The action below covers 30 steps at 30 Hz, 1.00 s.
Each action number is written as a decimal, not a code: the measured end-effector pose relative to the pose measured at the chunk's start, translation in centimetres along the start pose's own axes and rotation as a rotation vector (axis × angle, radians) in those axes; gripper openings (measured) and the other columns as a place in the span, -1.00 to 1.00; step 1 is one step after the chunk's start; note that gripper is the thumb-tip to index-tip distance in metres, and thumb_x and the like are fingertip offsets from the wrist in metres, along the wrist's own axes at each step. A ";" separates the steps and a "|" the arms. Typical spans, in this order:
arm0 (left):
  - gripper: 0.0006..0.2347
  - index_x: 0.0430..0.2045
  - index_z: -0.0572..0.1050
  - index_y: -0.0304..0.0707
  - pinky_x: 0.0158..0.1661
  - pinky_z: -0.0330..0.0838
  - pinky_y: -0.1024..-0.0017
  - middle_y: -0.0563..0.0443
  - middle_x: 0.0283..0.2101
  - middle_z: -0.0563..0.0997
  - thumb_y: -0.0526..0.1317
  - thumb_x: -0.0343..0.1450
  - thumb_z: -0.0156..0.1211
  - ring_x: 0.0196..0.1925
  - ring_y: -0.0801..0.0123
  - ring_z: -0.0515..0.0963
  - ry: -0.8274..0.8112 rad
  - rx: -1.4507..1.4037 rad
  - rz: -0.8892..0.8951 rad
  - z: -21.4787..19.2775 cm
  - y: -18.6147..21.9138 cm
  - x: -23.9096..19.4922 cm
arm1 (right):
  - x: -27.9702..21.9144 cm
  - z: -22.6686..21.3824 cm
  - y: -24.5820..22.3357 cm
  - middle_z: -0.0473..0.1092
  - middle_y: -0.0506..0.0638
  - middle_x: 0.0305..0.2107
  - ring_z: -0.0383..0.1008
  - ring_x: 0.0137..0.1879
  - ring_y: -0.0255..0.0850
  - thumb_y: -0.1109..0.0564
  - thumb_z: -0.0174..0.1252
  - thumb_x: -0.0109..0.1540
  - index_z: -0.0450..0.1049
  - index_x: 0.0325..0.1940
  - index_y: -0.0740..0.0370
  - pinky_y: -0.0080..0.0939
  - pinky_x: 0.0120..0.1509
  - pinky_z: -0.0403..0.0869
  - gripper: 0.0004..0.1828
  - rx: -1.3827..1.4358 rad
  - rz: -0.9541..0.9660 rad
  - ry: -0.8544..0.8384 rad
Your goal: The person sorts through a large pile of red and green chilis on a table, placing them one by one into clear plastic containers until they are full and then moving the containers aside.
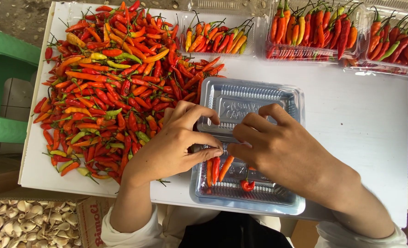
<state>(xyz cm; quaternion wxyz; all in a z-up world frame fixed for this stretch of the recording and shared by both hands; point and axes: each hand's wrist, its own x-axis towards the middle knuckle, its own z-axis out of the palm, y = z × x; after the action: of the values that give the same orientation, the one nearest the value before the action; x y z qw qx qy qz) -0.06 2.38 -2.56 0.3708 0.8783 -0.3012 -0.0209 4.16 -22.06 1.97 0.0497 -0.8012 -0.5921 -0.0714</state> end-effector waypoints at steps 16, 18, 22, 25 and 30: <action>-0.84 -0.48 0.69 -0.04 0.04 0.07 0.15 0.16 0.02 0.47 -0.03 0.38 0.34 0.08 0.20 0.34 0.040 0.017 -0.012 -0.4 -0.1 0.0 | 0.8 1.3 -0.7 0.43 -0.08 -0.29 0.38 -0.19 -0.11 0.22 0.24 0.29 0.52 -0.24 0.10 -0.11 0.02 0.36 -0.95 0.004 -0.044 0.062; -0.86 -0.47 0.68 0.00 0.07 0.07 0.14 0.17 0.02 0.48 -0.03 0.38 0.34 0.10 0.22 0.33 0.025 0.002 -0.017 -0.4 0.0 0.0 | 0.6 1.3 -0.7 0.41 -0.08 -0.41 0.38 -0.26 -0.12 0.23 0.21 0.31 0.49 -0.23 0.12 -0.13 0.01 0.36 -0.95 0.011 -0.046 0.044; -0.82 -0.51 0.68 -0.03 0.04 0.07 0.13 0.15 0.02 0.48 -0.01 0.38 0.34 0.08 0.21 0.33 0.027 0.018 -0.005 -0.3 -0.1 0.0 | 0.7 1.9 -1.0 0.44 -0.06 -0.38 0.38 -0.24 -0.09 0.23 0.17 0.28 0.44 -0.27 0.10 -0.12 -0.03 0.35 -0.93 0.015 -0.019 0.002; -0.81 -0.48 0.71 -0.03 -0.02 0.07 0.13 0.17 0.03 0.46 0.01 0.36 0.35 0.05 0.20 0.31 0.033 0.049 -0.028 -0.1 -0.1 -0.1 | 1.0 2.2 -1.1 0.47 -0.09 -0.38 0.43 -0.25 -0.13 0.19 0.23 0.26 0.45 -0.20 0.08 -0.15 -0.05 0.36 -0.92 -0.049 0.001 -0.002; -0.80 -0.43 0.71 0.13 0.04 0.06 0.17 0.18 0.05 0.50 0.10 0.31 0.35 0.13 0.25 0.35 0.006 0.014 -0.063 -0.5 0.1 0.0 | 0.0 -1.1 0.5 0.49 -0.12 -0.36 0.44 -0.23 -0.15 0.11 0.42 0.12 0.48 0.02 0.06 -0.13 0.01 0.35 -0.58 0.145 0.038 0.001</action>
<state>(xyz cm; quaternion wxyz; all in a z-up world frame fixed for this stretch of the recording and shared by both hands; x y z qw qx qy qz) -0.01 2.65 -2.16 0.3649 0.8898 -0.2725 -0.0279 4.54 -22.39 3.07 0.1094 -0.8064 -0.5805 -0.0276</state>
